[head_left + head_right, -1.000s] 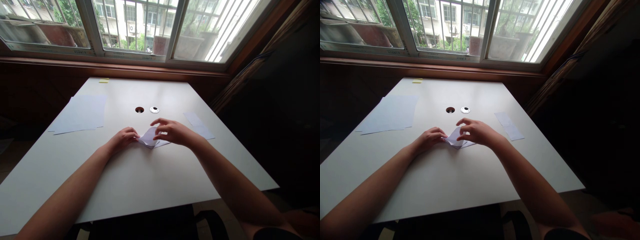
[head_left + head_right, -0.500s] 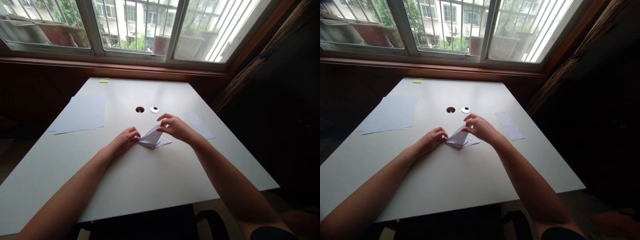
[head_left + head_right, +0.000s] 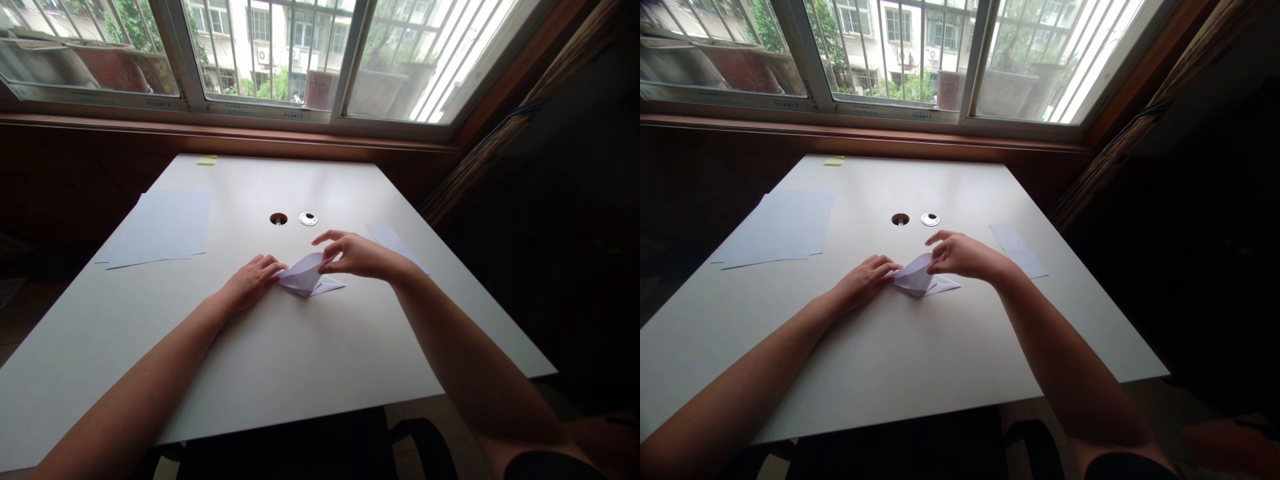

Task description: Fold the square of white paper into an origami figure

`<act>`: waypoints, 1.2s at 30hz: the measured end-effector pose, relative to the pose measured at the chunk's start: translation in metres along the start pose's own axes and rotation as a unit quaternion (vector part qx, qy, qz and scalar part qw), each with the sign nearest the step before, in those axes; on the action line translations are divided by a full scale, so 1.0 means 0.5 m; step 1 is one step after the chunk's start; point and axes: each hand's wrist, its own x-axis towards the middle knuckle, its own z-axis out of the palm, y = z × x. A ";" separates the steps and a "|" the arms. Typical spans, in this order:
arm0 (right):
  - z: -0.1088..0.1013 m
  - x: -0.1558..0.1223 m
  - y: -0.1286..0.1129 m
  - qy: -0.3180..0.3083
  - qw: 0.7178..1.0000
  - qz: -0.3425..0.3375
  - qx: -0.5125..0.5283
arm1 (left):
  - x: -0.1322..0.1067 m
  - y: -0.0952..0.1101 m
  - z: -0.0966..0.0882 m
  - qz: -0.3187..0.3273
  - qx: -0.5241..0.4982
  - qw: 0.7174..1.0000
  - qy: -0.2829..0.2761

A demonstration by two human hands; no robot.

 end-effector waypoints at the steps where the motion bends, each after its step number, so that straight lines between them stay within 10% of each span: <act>1: -0.003 0.001 -0.007 -0.006 1.000 -0.002 -0.007 | 0.000 0.001 0.001 0.001 0.005 1.000 0.003; 10: 0.004 0.013 -0.078 0.013 0.990 -0.035 -0.138 | -0.001 -0.002 0.008 -0.015 0.051 0.998 0.020; 17: 0.012 0.001 -0.036 0.039 0.979 0.011 -0.201 | -0.003 0.025 -0.001 0.009 0.106 0.994 0.002; 36: 0.031 -0.033 0.017 0.062 0.998 -0.014 -0.021 | 0.002 0.032 0.021 0.021 0.052 0.998 0.015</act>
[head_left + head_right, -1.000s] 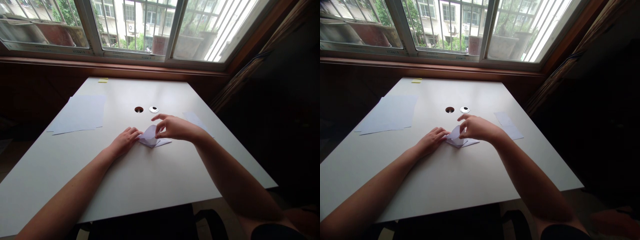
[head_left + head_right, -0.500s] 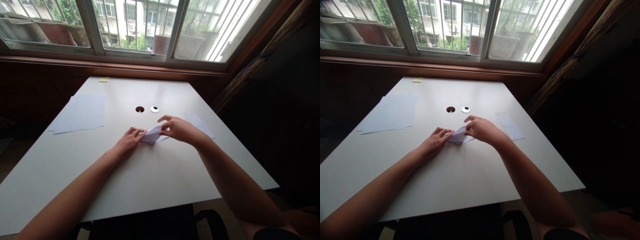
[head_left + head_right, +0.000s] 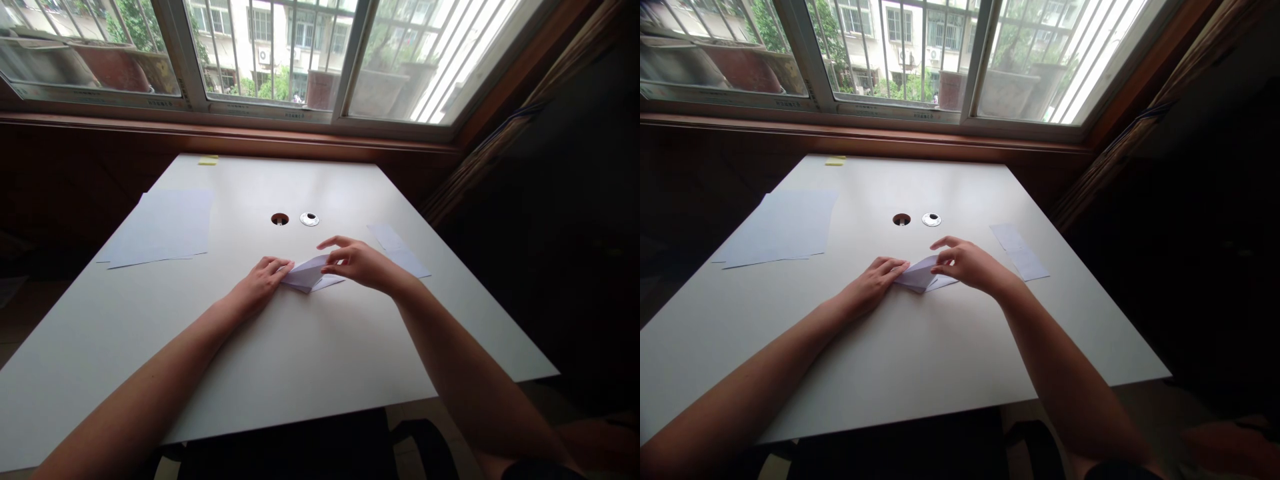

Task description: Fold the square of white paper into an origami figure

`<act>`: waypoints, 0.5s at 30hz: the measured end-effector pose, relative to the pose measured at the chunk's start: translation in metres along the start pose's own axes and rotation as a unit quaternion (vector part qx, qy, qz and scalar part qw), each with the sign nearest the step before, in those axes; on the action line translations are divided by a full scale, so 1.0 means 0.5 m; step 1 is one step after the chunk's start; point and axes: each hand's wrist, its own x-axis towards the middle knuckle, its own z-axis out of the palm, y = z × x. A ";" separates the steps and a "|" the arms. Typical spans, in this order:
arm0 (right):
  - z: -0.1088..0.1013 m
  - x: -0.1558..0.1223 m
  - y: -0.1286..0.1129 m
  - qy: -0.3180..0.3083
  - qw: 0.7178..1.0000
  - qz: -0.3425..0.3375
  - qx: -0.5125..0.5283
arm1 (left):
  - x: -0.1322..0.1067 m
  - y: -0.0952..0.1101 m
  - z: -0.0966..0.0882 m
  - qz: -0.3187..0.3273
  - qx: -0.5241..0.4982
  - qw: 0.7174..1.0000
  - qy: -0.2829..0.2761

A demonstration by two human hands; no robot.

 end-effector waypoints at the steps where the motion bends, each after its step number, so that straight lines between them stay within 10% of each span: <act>1: 0.001 -0.001 0.002 0.004 1.000 -0.003 0.008 | 0.000 -0.001 0.001 -0.002 0.000 1.000 -0.001; 15: 0.017 -0.003 0.020 0.010 0.997 -0.063 0.047 | -0.003 0.009 -0.012 -0.011 -0.084 0.994 -0.067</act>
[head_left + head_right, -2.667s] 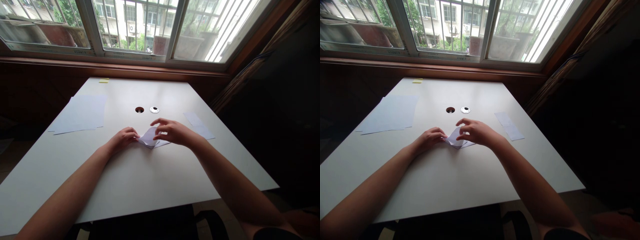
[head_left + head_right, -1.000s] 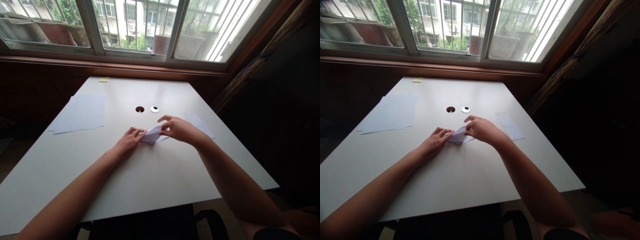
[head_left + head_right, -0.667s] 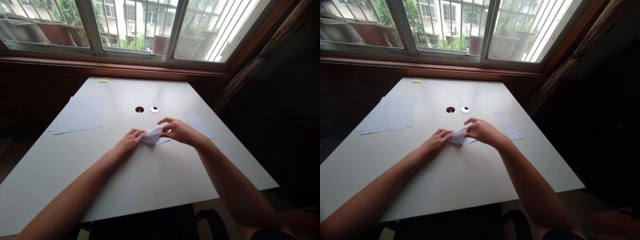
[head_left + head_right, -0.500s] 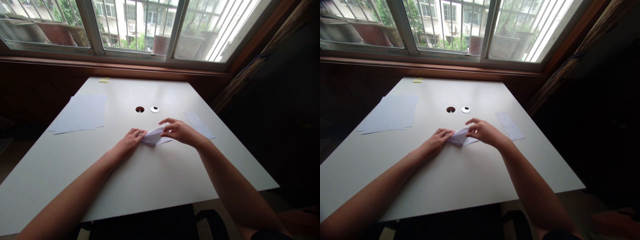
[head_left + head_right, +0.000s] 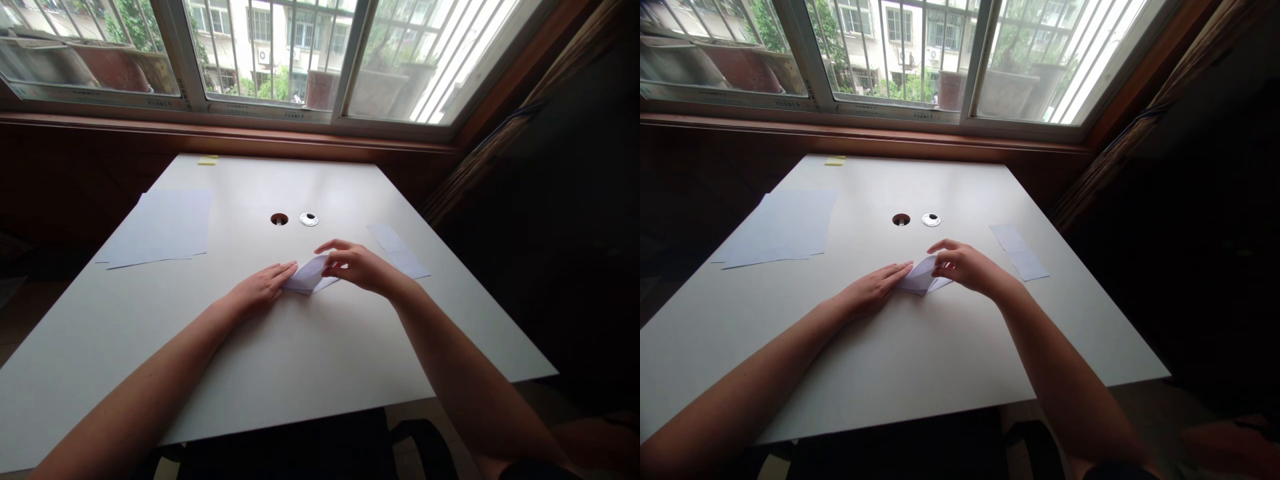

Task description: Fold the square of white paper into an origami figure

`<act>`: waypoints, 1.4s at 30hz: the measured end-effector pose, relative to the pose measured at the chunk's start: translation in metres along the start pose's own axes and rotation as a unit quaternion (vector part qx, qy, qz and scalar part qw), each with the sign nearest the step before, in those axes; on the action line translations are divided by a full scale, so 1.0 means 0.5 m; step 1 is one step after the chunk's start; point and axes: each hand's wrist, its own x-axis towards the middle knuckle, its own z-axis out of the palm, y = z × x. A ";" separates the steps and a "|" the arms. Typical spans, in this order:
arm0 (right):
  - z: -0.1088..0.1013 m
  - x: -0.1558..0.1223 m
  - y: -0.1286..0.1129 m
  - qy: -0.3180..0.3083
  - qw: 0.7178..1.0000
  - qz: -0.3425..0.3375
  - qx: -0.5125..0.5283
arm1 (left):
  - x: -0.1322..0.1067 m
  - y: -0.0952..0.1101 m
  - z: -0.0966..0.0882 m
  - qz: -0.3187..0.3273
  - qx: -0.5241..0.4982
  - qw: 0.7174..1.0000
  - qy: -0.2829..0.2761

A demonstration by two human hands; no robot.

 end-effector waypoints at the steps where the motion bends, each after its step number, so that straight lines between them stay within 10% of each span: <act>1: 0.001 -0.001 0.002 0.002 1.000 -0.004 0.001 | 0.001 0.001 0.000 0.003 0.003 1.000 -0.004; 29: 0.029 -0.006 -0.032 0.082 0.994 -0.072 -0.004 | 0.015 0.059 0.020 -0.114 0.140 0.980 -0.082; 42: 0.190 -0.024 0.040 0.166 0.977 0.097 0.090 | 0.019 0.076 0.046 -0.248 0.195 0.949 -0.017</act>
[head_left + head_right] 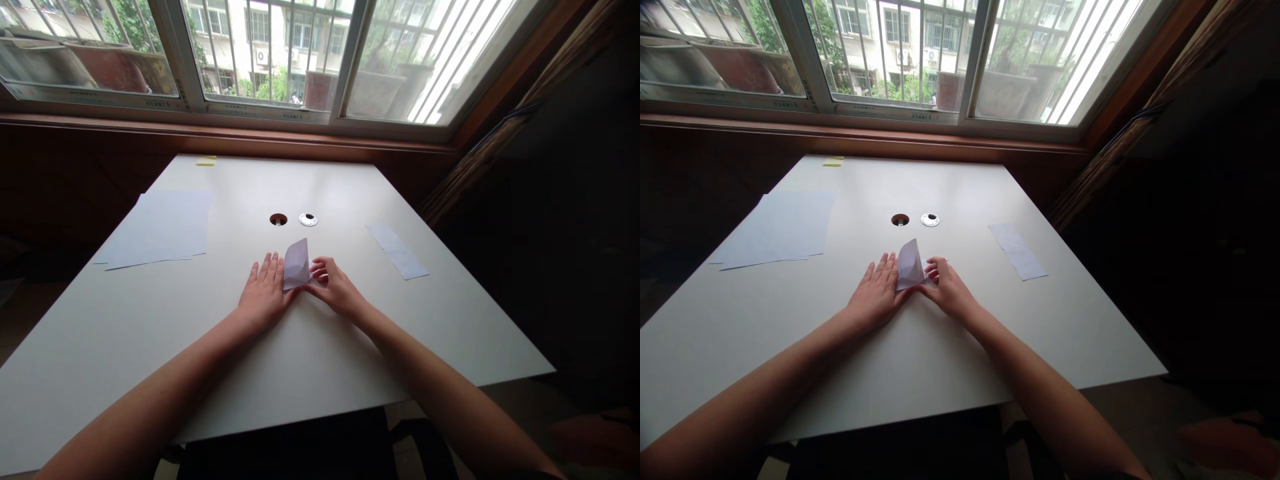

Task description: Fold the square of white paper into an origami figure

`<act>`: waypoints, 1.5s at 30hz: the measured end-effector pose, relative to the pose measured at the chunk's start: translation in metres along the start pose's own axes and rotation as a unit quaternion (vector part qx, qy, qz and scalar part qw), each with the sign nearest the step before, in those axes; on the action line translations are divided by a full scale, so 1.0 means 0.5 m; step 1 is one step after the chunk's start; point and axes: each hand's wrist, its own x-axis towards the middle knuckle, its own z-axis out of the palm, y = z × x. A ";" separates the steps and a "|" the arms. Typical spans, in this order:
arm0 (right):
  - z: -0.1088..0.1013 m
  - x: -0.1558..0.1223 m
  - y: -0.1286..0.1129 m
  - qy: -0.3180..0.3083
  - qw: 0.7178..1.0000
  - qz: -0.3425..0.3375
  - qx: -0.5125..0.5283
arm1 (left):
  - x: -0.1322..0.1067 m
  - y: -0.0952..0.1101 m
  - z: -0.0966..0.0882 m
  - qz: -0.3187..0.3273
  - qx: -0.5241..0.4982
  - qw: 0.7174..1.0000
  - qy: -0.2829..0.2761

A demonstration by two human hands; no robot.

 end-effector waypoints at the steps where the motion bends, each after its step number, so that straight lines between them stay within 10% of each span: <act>1: 0.007 0.000 0.006 0.007 1.000 0.007 -0.002 | 0.000 0.001 0.000 -0.001 0.001 1.000 0.002; 16: -0.010 0.006 -0.065 0.073 0.956 -0.181 -0.219 | -0.004 0.000 0.001 -0.001 0.007 1.000 0.006; 23: 0.000 0.015 -0.097 0.020 0.930 -0.137 -0.340 | -0.003 0.000 0.004 0.008 0.006 1.000 0.017; 45: 0.000 0.031 -0.031 -0.006 0.962 -0.085 -0.261 | -0.010 -0.008 0.001 0.078 -0.010 0.996 0.035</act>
